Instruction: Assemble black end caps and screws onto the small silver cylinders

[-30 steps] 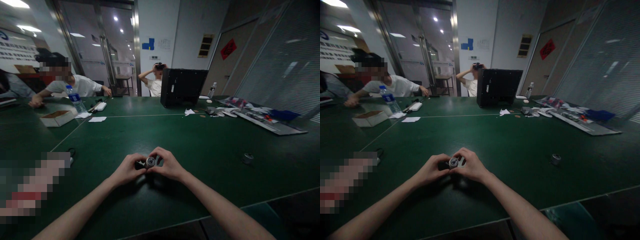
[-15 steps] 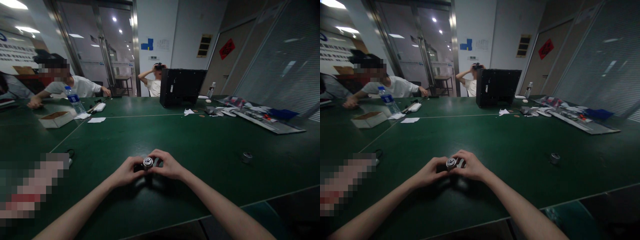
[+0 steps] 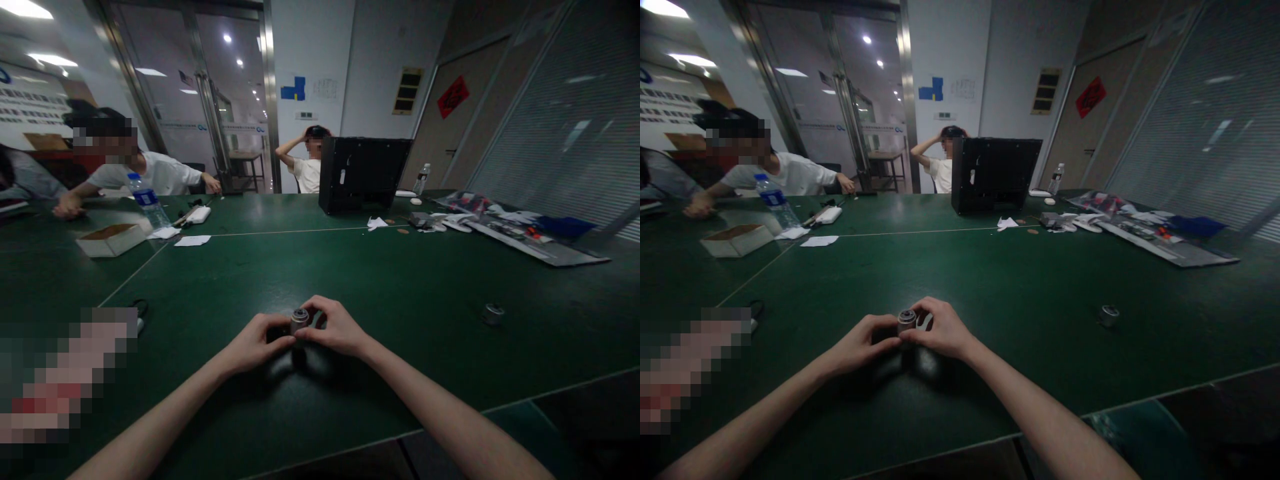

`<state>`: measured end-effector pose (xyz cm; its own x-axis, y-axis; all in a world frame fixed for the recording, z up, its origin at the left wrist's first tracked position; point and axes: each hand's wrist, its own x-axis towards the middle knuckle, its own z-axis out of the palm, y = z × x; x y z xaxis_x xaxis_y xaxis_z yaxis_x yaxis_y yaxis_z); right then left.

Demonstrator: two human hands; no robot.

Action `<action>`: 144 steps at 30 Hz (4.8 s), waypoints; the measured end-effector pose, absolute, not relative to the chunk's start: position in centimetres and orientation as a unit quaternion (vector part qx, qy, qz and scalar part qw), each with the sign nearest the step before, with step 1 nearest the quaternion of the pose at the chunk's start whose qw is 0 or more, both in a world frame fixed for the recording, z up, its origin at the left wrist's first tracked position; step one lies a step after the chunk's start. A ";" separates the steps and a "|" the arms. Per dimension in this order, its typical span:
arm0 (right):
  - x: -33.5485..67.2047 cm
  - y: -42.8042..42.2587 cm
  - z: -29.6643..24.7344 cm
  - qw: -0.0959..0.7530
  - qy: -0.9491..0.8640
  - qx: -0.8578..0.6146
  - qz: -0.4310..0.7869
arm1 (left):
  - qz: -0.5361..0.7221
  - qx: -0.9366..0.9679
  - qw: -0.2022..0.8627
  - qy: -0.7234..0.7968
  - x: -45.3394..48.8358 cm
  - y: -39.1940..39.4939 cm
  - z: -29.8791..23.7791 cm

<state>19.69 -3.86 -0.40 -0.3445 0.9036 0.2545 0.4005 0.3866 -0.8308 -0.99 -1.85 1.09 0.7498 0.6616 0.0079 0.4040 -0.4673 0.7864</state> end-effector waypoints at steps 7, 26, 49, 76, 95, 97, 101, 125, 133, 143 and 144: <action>19.5 -3.8 -0.6 0.363 -0.733 -0.472 0.330 | 0.158 0.822 0.446 0.317 -0.7 -2.1 0.9; 19.9 -3.8 -0.3 0.342 -0.701 -0.433 0.451 | 0.154 0.787 0.518 0.298 -1.2 -1.7 0.5; 20.0 -3.8 -0.2 0.351 -0.692 -0.395 0.492 | 0.130 0.786 0.529 0.293 -1.6 -1.6 0.9; 19.5 -3.4 -1.3 0.396 -0.649 -0.401 0.510 | 0.200 0.699 0.613 0.309 -1.5 -1.2 0.1; 19.5 -3.7 -0.9 0.365 -0.653 -0.389 0.537 | 0.226 0.654 0.634 0.346 -2.0 -1.0 -1.2; 19.6 -3.7 -0.8 0.359 -0.654 -0.388 0.541 | 0.228 0.658 0.620 0.361 -2.1 -0.9 -1.4; 19.5 -3.7 -0.8 0.358 -0.656 -0.387 0.540 | 0.216 0.663 0.611 0.375 -2.3 -0.8 -1.5; 20.0 -3.7 -0.3 0.392 -0.717 -0.358 0.452 | 0.194 0.721 0.618 0.246 -1.4 -1.0 -0.4; 19.9 -3.7 -0.5 0.387 -0.740 -0.345 0.429 | 0.201 0.727 0.606 0.251 -1.2 -1.2 0.2; 19.7 -4.1 -0.1 0.373 -0.771 -0.343 0.386 | 0.206 0.771 0.537 0.274 -0.9 -1.3 0.8; 19.6 -4.1 -0.1 0.372 -0.773 -0.342 0.383 | 0.207 0.774 0.530 0.277 -0.8 -1.3 0.7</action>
<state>19.64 -4.09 -0.13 -0.4890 0.8143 0.3127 0.2445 0.4721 -0.8470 -0.84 -1.27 0.72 0.7602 0.6491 0.0274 0.2097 -0.2851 0.9353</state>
